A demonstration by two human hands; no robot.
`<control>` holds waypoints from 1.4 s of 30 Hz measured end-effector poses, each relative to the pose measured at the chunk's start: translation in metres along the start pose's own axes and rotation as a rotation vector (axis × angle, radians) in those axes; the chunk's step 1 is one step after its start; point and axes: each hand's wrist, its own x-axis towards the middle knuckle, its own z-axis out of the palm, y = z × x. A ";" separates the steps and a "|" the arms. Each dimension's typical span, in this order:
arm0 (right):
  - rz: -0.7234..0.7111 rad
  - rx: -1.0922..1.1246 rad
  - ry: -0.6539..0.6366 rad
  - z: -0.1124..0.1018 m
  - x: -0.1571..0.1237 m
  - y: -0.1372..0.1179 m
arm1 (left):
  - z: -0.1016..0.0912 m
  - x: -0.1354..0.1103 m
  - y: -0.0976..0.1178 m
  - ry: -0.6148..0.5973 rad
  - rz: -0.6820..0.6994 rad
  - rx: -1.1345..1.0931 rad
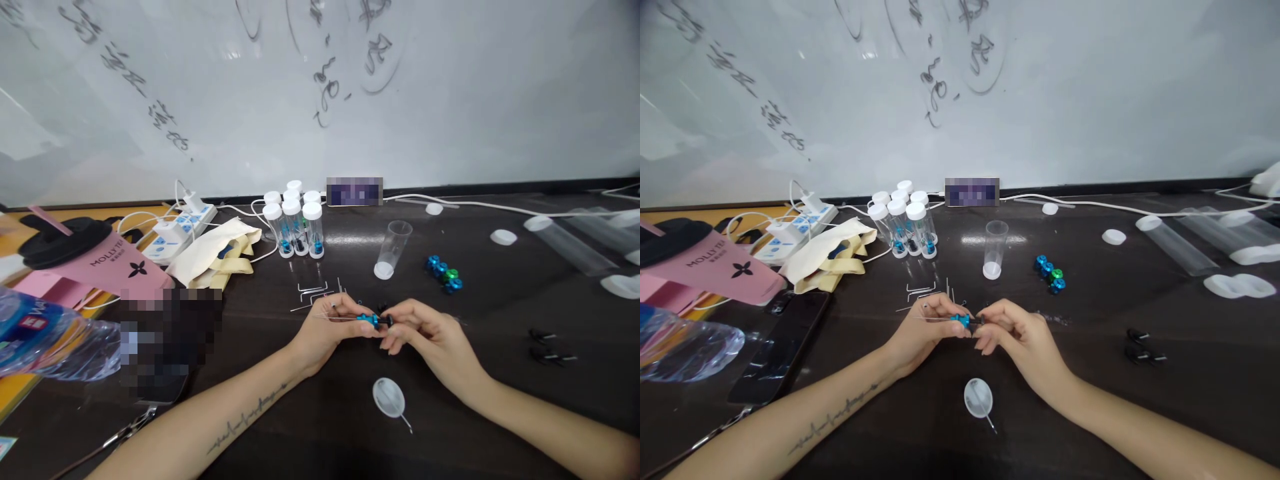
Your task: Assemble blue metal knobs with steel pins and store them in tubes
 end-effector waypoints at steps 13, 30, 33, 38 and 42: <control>0.004 0.054 -0.023 -0.001 -0.003 0.002 | -0.001 0.001 0.000 0.051 -0.022 -0.097; -0.119 0.001 0.193 0.003 -0.004 -0.001 | 0.000 0.002 0.000 0.050 -0.025 -0.085; -0.161 -0.034 0.215 0.003 -0.004 0.000 | 0.000 0.001 0.000 0.048 -0.023 -0.085; -0.181 -0.068 0.237 0.002 -0.001 0.003 | 0.000 0.000 0.000 0.045 -0.021 -0.081; -0.175 -0.063 0.242 0.001 -0.001 0.003 | 0.001 0.000 0.001 0.054 -0.026 -0.082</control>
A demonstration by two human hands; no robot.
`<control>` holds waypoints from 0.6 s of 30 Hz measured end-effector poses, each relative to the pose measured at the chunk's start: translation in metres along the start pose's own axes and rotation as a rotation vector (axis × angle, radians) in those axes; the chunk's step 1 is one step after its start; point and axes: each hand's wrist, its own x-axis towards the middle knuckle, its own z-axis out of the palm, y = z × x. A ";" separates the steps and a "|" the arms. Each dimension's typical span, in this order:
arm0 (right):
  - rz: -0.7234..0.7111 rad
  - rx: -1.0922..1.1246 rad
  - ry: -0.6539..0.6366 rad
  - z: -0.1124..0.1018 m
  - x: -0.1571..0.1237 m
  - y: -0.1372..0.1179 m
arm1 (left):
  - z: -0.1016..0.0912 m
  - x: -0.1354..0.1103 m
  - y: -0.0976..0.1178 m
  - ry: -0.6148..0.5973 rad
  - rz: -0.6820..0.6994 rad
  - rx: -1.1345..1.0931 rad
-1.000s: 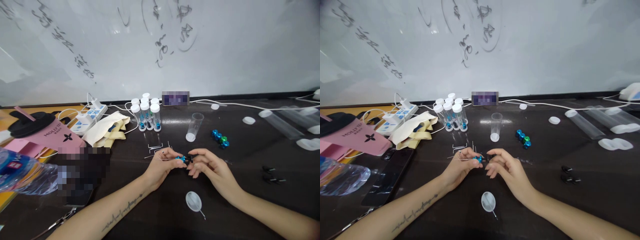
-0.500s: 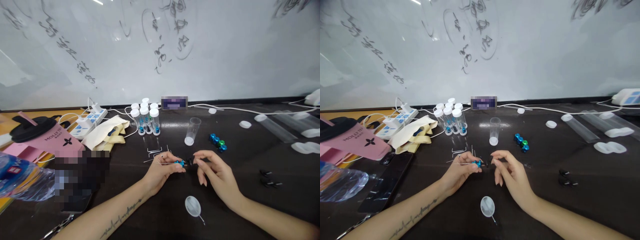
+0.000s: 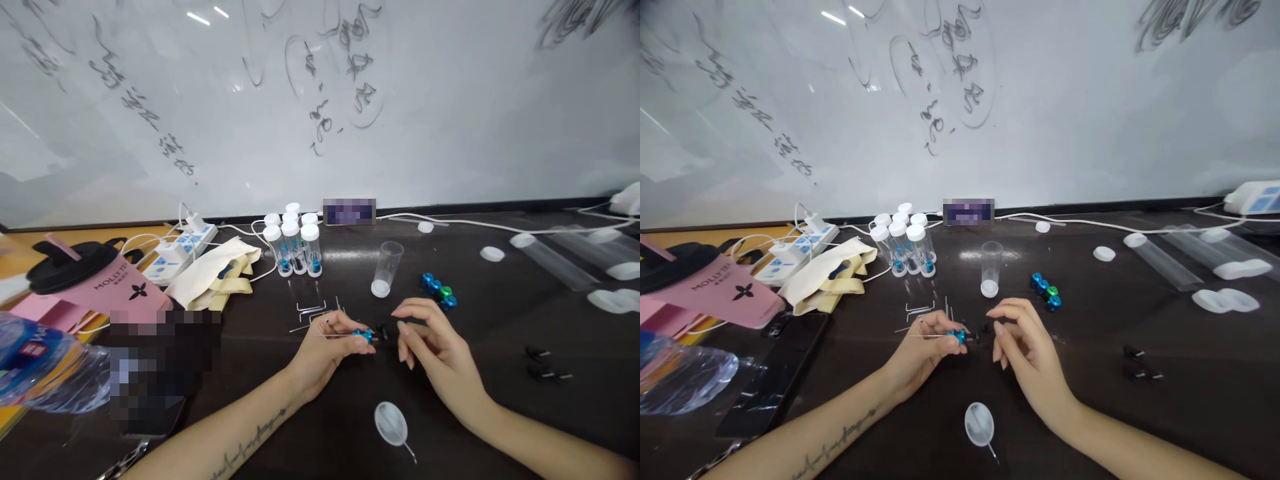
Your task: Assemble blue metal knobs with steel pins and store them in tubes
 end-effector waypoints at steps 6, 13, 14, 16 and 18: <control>-0.019 -0.018 0.022 -0.001 -0.001 0.000 | 0.000 0.000 0.000 -0.003 -0.003 0.000; 0.028 -0.036 0.110 -0.001 0.004 0.001 | 0.000 0.000 0.000 -0.011 -0.006 0.010; 0.035 -0.026 0.118 -0.001 0.004 0.001 | 0.000 0.000 0.000 -0.014 -0.004 0.012; 0.051 -0.008 0.136 -0.001 0.006 0.001 | 0.000 0.000 0.000 -0.022 -0.002 0.011; 0.055 -0.001 0.163 0.000 0.006 0.001 | 0.000 0.000 0.000 -0.030 0.000 0.007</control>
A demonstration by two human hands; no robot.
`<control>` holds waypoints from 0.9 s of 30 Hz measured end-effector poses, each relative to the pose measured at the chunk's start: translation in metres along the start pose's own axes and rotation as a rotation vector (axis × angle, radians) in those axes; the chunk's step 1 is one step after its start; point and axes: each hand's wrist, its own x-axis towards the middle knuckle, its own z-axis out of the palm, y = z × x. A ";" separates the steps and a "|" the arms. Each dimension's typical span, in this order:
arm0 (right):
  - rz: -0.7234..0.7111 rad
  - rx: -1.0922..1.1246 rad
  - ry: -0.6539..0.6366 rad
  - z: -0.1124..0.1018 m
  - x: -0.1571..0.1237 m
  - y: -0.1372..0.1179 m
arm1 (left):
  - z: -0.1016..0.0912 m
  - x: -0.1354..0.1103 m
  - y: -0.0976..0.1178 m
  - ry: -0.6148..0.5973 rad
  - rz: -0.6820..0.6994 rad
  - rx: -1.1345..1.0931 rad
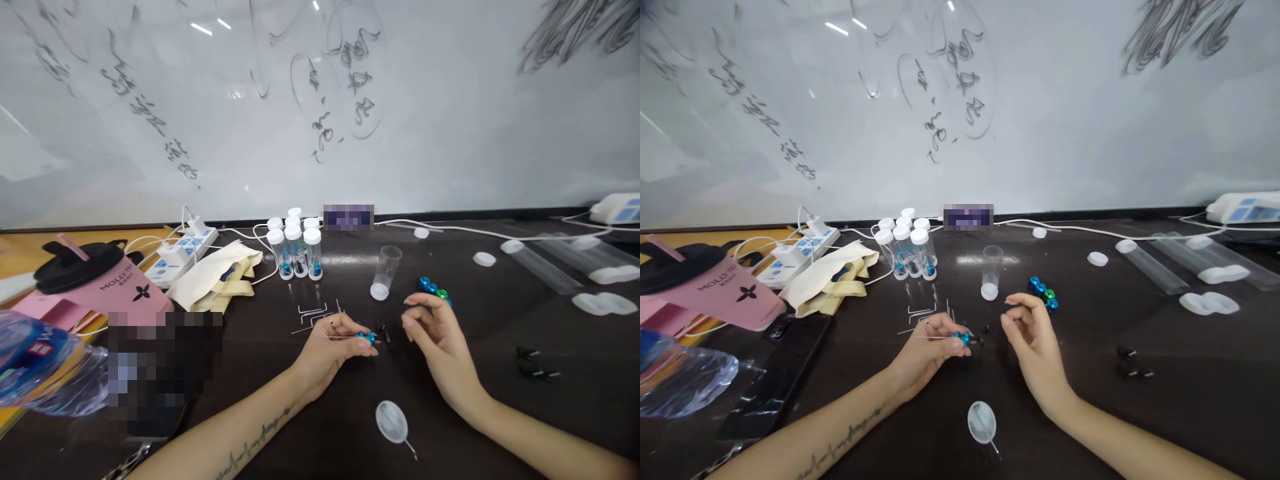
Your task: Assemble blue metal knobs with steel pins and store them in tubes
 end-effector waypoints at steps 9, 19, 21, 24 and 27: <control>-0.055 -0.088 0.068 0.004 0.022 0.019 | 0.000 0.000 -0.001 -0.030 0.013 -0.032; 0.014 -0.150 -0.108 0.023 0.078 0.022 | 0.003 0.001 0.000 -0.004 -0.008 -0.052; -0.013 -0.145 -0.133 0.034 0.087 0.020 | 0.002 0.001 -0.001 -0.003 -0.006 -0.060; -0.062 -0.132 -0.187 0.054 0.098 0.016 | 0.002 0.002 -0.003 -0.003 -0.004 -0.059; -0.084 -0.130 -0.248 0.074 0.107 0.016 | 0.002 0.002 -0.003 -0.003 -0.004 -0.059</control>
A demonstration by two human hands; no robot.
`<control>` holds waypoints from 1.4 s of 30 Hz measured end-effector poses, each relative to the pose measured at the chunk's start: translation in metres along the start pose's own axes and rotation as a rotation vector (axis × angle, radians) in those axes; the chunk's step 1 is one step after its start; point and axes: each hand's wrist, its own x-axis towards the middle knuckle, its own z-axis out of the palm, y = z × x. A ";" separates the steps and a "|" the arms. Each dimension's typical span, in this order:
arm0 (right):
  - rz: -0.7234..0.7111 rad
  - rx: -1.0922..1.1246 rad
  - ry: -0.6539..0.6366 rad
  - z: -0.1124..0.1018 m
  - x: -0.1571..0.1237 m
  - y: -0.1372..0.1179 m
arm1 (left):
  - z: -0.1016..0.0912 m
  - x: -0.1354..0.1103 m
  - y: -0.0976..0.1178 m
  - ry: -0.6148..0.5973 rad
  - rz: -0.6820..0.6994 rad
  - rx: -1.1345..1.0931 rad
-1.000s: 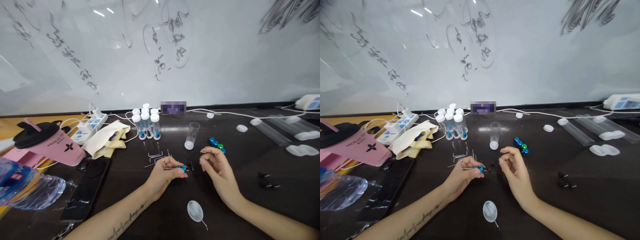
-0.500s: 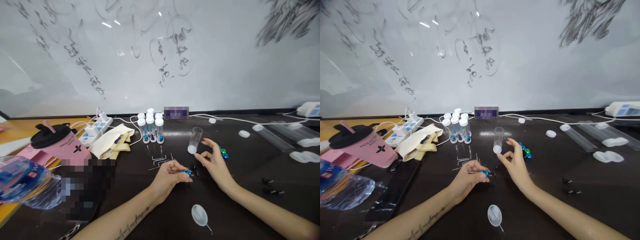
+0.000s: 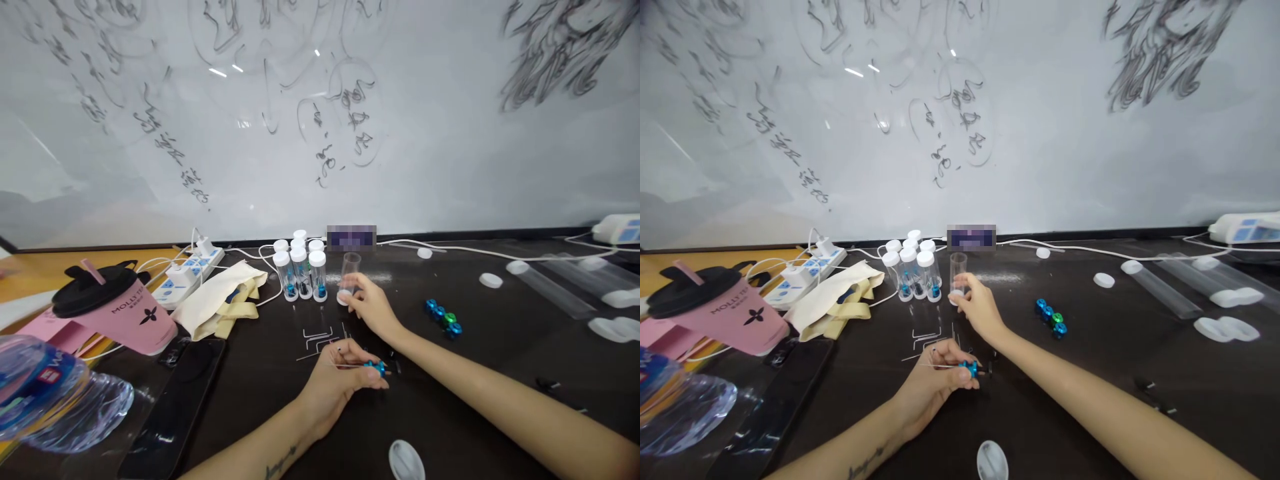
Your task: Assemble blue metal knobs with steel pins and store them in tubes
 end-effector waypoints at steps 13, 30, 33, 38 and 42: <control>0.055 -0.012 -0.044 -0.038 -0.022 -0.004 | -0.001 0.000 0.000 0.020 -0.006 -0.027; -0.394 -0.242 -0.187 -0.059 -0.126 -0.013 | -0.001 0.002 0.002 0.055 -0.047 -0.056; -0.447 -0.255 -0.154 -0.059 -0.126 -0.012 | -0.001 0.002 0.001 0.053 -0.046 -0.038; -0.455 -0.252 -0.203 -0.061 -0.129 -0.010 | -0.001 0.000 0.000 0.038 -0.078 0.002; -0.420 -0.235 -0.233 -0.063 -0.129 -0.012 | -0.001 -0.001 0.002 0.033 -0.102 -0.001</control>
